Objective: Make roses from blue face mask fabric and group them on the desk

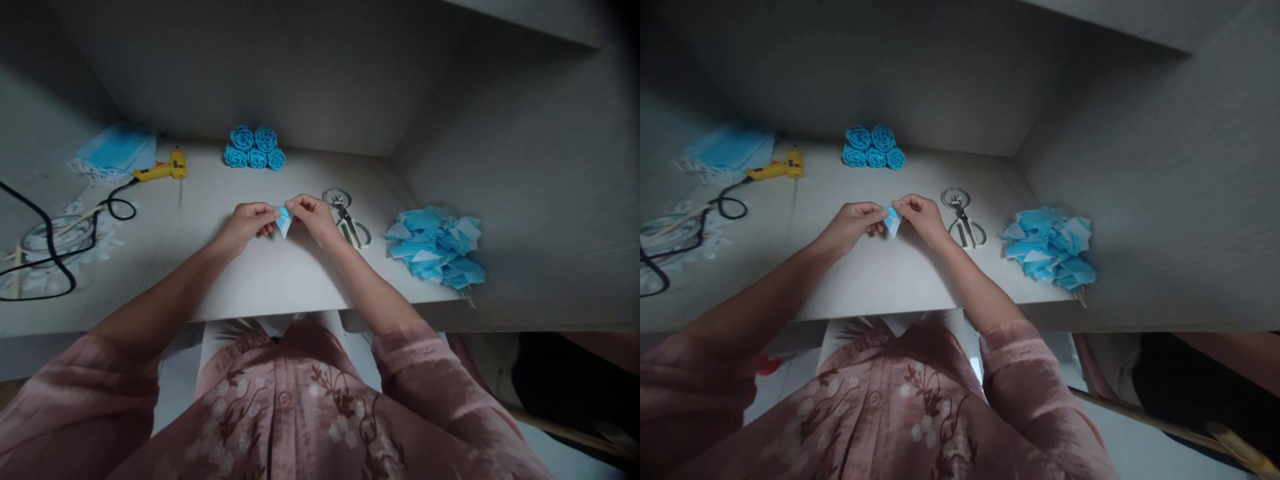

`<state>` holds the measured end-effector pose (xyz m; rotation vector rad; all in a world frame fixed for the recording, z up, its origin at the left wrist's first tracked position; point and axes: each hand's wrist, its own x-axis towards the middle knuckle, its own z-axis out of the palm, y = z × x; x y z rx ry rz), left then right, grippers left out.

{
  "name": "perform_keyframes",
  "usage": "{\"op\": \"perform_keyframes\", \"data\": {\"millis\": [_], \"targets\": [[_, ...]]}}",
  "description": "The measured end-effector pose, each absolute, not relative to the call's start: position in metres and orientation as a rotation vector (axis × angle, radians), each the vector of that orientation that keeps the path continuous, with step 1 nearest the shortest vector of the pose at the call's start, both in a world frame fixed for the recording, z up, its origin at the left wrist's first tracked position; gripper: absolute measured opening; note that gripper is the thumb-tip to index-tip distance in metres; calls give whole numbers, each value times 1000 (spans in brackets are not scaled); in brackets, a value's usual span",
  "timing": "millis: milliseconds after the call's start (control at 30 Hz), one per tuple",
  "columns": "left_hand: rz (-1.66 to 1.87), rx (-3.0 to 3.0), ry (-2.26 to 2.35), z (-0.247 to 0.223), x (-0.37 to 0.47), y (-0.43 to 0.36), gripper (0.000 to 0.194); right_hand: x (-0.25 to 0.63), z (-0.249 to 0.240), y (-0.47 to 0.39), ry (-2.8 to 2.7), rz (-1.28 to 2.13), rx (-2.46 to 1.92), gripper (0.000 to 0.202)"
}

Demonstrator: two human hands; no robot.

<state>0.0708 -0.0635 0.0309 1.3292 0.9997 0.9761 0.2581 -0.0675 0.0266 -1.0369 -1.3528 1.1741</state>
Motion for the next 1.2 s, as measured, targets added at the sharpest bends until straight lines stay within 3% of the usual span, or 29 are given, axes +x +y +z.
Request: {"op": "perform_keyframes", "data": {"millis": [133,467,833,1100,1200], "targets": [[968,1342,989,33,71,-65,22,258,23,-65,-1365,1096,-1041,58],[1083,1283,1012,33,71,-62,22,262,26,-67,-1399,1266,-976,61],[1088,1263,980,37,71,-64,26,263,17,-60,-1493,1198,-923,78],[1109,1232,968,34,71,-62,48,262,21,-65,-1560,1158,-896,73],[1077,1218,971,34,70,-61,47,262,21,-65,-1563,1156,-916,71]]}}
